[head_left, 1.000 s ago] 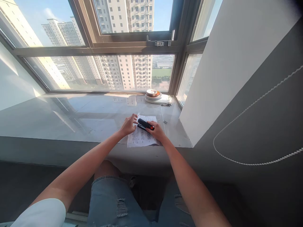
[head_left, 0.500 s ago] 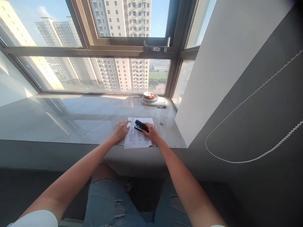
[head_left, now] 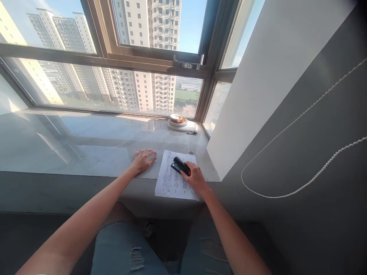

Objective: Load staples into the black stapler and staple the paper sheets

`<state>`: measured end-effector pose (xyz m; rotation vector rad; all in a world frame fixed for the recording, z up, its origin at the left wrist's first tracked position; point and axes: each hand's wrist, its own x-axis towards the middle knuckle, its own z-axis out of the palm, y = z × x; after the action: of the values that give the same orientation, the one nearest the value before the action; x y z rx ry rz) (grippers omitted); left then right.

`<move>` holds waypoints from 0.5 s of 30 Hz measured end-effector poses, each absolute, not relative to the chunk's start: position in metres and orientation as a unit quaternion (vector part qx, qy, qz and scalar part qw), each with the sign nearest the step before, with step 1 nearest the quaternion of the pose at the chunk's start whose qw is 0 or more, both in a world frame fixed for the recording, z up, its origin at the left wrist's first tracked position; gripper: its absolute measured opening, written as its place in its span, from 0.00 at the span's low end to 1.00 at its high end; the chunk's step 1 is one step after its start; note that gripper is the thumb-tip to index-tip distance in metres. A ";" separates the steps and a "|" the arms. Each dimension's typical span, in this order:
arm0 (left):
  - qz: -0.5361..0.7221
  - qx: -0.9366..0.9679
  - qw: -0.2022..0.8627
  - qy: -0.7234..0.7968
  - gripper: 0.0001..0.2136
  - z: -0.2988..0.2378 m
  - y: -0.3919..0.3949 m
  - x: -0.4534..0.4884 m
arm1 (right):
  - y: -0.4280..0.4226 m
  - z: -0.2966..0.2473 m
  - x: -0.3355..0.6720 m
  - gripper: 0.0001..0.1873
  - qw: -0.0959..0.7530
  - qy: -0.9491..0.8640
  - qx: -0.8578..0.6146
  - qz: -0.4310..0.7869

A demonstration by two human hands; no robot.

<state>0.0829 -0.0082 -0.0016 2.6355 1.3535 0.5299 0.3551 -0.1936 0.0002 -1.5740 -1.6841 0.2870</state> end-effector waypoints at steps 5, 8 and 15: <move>0.194 0.869 0.066 0.450 0.20 -0.003 -0.009 0.084 | -0.186 0.001 0.393 0.15 0.392 -0.657 -0.640 0.069; 0.194 0.869 0.068 0.451 0.19 -0.005 -0.007 0.084 | -0.169 0.004 0.418 0.15 0.352 -0.690 -0.624 0.102; 0.193 0.868 0.068 0.453 0.20 -0.006 -0.004 0.082 | -0.140 0.000 0.440 0.26 0.325 -0.685 -0.624 0.188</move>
<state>0.0823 -0.0040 -0.0057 2.6141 1.3639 0.5814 0.4402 -0.1396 0.0000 -1.6355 -1.7961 0.4921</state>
